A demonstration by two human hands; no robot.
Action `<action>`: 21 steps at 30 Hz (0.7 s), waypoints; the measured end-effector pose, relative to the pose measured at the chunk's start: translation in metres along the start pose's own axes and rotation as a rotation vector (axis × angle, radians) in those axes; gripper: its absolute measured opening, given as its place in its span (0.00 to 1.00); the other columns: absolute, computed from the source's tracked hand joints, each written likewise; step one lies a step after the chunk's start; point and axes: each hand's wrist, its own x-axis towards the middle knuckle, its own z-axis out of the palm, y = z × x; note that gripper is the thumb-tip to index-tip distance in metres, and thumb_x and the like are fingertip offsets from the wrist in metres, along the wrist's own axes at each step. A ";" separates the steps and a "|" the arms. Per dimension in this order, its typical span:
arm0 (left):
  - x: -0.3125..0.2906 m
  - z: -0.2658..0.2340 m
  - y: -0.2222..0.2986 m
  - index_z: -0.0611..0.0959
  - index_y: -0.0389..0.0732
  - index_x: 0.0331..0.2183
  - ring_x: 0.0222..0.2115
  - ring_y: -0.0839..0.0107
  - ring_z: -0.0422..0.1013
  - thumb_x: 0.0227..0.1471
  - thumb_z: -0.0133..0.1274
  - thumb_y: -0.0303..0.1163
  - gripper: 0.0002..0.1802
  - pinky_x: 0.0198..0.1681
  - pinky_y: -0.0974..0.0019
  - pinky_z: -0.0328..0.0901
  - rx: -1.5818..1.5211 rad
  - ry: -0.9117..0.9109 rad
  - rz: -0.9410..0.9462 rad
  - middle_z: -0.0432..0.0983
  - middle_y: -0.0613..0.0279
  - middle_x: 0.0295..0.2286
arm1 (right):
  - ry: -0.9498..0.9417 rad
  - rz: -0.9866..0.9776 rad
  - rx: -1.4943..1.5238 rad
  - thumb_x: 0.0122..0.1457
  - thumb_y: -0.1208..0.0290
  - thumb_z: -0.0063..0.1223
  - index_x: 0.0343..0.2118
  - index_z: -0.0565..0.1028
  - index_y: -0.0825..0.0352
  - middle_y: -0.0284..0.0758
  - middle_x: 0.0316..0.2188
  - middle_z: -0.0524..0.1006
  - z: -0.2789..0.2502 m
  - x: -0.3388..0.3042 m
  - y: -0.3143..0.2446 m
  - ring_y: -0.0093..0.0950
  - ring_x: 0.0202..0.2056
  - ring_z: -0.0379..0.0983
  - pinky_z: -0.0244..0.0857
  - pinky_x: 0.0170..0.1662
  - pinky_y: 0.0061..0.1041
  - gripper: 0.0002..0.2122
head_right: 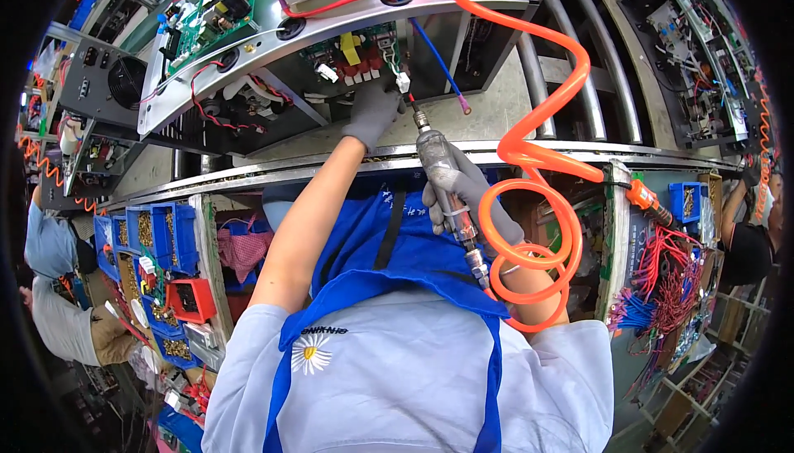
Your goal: The person assembles an electronic unit by wiring a PCB, capacitors, and transformers into an electronic housing, using a pneumatic screwdriver, wire strippers, and pliers.
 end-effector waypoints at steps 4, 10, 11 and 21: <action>-0.001 0.008 -0.004 0.81 0.39 0.37 0.16 0.70 0.73 0.54 0.46 0.29 0.11 0.21 0.66 0.66 0.066 0.139 0.118 0.77 0.57 0.18 | 0.038 -0.015 -0.016 0.54 0.54 0.50 0.55 0.61 0.64 0.36 0.25 0.71 0.000 0.000 0.002 0.21 0.19 0.69 0.68 0.19 0.19 0.28; -0.013 0.008 0.003 0.81 0.37 0.34 0.17 0.69 0.74 0.53 0.49 0.27 0.08 0.22 0.66 0.65 -0.132 0.163 0.181 0.76 0.55 0.17 | 0.044 -0.014 0.006 0.56 0.53 0.48 0.52 0.63 0.63 0.35 0.25 0.72 0.004 -0.004 0.002 0.21 0.18 0.70 0.69 0.20 0.20 0.24; -0.014 0.009 0.003 0.81 0.37 0.34 0.18 0.69 0.74 0.53 0.49 0.27 0.08 0.23 0.66 0.65 -0.126 0.212 0.212 0.76 0.55 0.18 | 0.047 -0.012 0.012 0.56 0.53 0.48 0.51 0.64 0.63 0.35 0.25 0.72 0.005 -0.005 0.002 0.21 0.18 0.70 0.69 0.20 0.20 0.24; -0.015 0.019 -0.004 0.82 0.40 0.32 0.23 0.50 0.74 0.53 0.52 0.36 0.10 0.28 0.55 0.66 -0.103 0.374 0.279 0.75 0.48 0.21 | 0.047 -0.007 0.055 0.56 0.53 0.48 0.48 0.65 0.63 0.34 0.25 0.72 0.008 -0.008 0.009 0.20 0.18 0.70 0.69 0.20 0.19 0.22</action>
